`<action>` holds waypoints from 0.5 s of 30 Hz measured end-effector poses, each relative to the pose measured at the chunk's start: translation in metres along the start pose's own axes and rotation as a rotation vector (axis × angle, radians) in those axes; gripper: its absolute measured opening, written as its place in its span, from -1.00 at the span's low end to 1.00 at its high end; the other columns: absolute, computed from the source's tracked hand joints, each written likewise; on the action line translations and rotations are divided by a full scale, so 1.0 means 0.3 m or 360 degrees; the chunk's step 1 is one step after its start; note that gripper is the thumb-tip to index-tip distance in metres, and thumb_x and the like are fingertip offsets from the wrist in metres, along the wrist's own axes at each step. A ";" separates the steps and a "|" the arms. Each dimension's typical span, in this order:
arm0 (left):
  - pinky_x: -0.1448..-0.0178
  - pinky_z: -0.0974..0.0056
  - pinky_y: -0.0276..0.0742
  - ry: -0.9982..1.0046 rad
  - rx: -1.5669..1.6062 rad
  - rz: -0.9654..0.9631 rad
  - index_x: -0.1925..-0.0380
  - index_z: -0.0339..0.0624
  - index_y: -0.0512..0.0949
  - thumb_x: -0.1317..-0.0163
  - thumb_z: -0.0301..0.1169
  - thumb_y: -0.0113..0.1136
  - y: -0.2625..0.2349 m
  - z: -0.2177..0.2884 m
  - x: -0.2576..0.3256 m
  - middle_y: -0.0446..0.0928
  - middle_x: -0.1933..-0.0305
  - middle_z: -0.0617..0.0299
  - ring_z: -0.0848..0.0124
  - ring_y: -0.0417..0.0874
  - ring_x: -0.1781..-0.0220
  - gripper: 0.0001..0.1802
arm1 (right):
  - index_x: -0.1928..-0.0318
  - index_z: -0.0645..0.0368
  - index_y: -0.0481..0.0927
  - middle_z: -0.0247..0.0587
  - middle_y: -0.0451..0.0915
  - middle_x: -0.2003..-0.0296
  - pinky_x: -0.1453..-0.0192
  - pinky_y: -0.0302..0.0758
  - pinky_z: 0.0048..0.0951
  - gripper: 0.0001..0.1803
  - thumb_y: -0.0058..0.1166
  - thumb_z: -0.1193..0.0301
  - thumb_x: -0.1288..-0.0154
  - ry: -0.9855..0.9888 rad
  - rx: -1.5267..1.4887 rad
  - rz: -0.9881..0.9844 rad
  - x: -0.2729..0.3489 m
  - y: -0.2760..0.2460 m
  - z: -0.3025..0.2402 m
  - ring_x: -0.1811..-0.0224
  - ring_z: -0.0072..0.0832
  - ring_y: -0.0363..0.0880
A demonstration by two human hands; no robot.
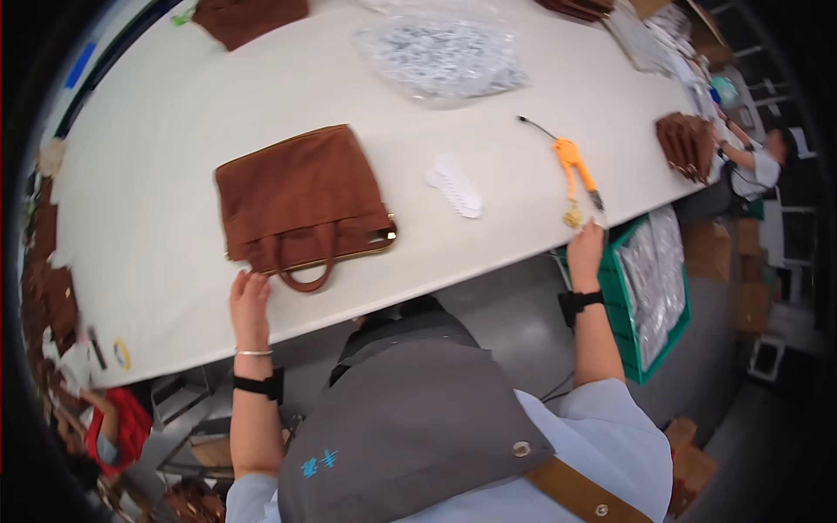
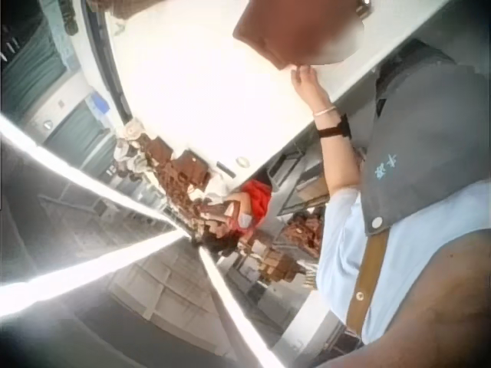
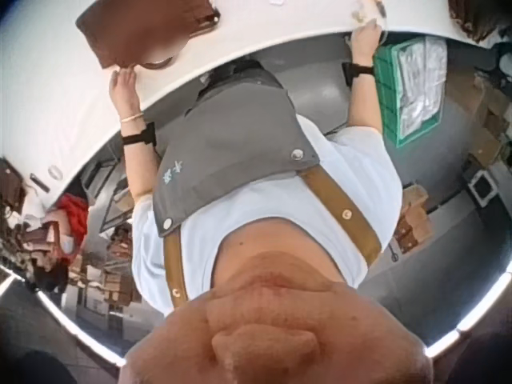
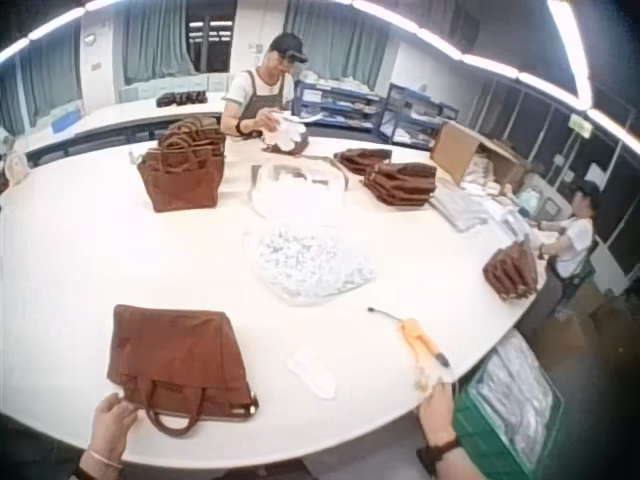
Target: The person assembles brown handbags at a factory workstation. They attach metal feet to the bottom corners of the bags, insert white paper stuffing into the handles, and use a handheld heat gun to apply heat to the attachment points. The person handles multiple bags sequentially, stacking them on the table as they are completed.
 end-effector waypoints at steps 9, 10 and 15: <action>-0.14 0.29 0.55 -0.0030 0.0136 -0.0087 -0.02 -0.30 0.48 -0.37 -0.42 0.14 0.020 0.047 0.000 0.57 0.01 0.19 0.44 0.58 0.03 -0.72 | -0.02 0.31 0.55 -0.16 0.56 0.22 0.20 0.54 -0.47 -0.62 -0.19 0.73 -0.23 -0.0049 -0.1560 -0.0639 0.093 -0.044 -0.499 0.18 -0.43 0.59; -0.17 0.25 0.54 -0.0099 0.0425 -0.0192 -0.01 -0.30 0.48 -0.39 -0.41 0.09 0.048 0.053 0.016 0.57 0.00 0.17 0.40 0.59 0.00 -0.73 | -0.01 0.32 0.56 -0.17 0.57 0.20 0.17 0.55 -0.48 -0.60 -0.22 0.74 -0.22 -0.0048 -0.1824 -0.0867 0.126 -0.039 -0.583 0.16 -0.44 0.61; -0.38 0.08 0.39 -0.0507 0.1624 -0.0565 -0.08 -0.30 0.45 -0.46 -0.29 -0.19 0.105 0.031 0.072 0.55 -0.13 0.09 0.20 0.48 -0.28 -0.62 | -0.04 0.41 0.53 -0.04 0.59 -0.03 -0.12 0.55 -0.41 -0.60 -0.29 0.72 -0.26 0.0266 -0.2391 -0.2052 0.223 -0.061 -0.983 -0.08 -0.35 0.63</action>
Point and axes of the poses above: each hand's wrist, its own x-axis away from the middle knuckle, its own y-axis out of the palm, z = x × y, the point moved 3 cm from there along -x, towards the middle knuckle
